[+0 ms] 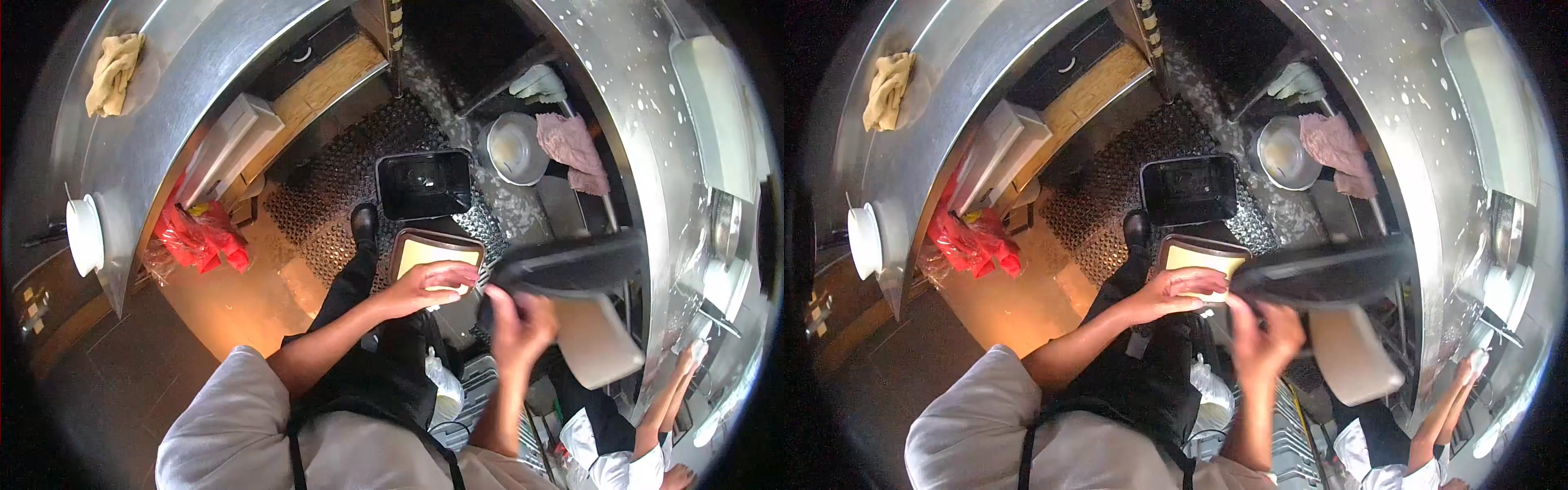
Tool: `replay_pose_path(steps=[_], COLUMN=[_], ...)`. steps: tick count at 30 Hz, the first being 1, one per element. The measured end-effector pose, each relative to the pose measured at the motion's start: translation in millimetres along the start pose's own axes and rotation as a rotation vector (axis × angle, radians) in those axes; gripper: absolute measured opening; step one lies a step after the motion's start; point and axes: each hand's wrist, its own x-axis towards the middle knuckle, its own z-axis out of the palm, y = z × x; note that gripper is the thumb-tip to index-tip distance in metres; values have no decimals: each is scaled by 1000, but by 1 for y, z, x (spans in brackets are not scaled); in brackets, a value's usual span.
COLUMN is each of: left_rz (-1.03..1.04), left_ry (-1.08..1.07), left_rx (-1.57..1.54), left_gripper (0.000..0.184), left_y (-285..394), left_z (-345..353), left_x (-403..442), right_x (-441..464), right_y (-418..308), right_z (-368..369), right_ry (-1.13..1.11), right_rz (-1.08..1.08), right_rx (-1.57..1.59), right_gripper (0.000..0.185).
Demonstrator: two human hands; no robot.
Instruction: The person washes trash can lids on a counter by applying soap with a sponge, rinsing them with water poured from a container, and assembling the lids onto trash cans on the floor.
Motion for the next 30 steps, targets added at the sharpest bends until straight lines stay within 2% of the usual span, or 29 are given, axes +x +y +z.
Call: replay_pose_path(steps=[1, 3, 4, 5, 7, 10, 11, 13, 14, 16, 18, 19, 21, 23, 25, 27, 29, 30], left_rz=[6, 5, 25, -40, 51, 90, 121, 41, -88, -350, -222, -155, -356, -483, -484, -488, -496, -498], left_ry=[16, 48, 136, 284, 347, 736, 829, 972, 993, 1015, 944, 910, 1128, 1282, 1290, 1335, 1281, 1260], left_rx=[-29, -90, -43, 42, 142, 430, 515, 720, 839, 1073, 1223, 1291, 1238, 1140, 1059, 1065, 1010, 988], left_gripper=[62, 69, 79, 80, 71, 42, 38, 35, 37, 42, 48, 51, 55, 61, 71, 75, 72, 70], left_y=[-9, -34, -36, -36, -67, -87, -116, -124, -124, -124, -125, -125, -101, -75, -73, -82, -89, -91], left_z=[-17, -59, -76, -94, -150, -203, -234, -255, -266, -285, -293, -298, -264, -241, -245, -250, -255, -261], left_x=[2, 0, -2, 2, 20, 46, 55, 56, 59, 65, 65, 64, 79, 90, 92, 94, 97, 98], right_x=[9, 11, 17, 24, 31, 41, 43, 47, 47, 41, 31, 37, 33, 36, 61, 83, 107, 118], right_y=[-2, 18, 22, 26, 48, 66, 69, 69, 65, 58, 55, 39, 33, 57, 102, 155, 214, 252], right_z=[34, 111, 142, 174, 244, 329, 352, 385, 393, 395, 380, 349, 305, 271, 250, 244, 263, 283], right_ry=[-64, -92, -88, -86, -82, -160, -179, -292, -369, -317, -283, -462, -315, -220, 22, 79, 6, -25], right_rz=[-44, 23, 23, 23, 10, 28, 36, 78, 148, 20, -166, -154, -238, -120, -136, 155, 545, 537], right_rx=[19, 42, 73, 105, 87, 40, 35, -8, -47, -44, -42, 83, 205, 174, 128, 20, 114, 185], right_gripper=[20, 24, 26, 29, 35, 38, 38, 39, 39, 38, 36, 27, 14, 23, 26, 30, 42, 46])
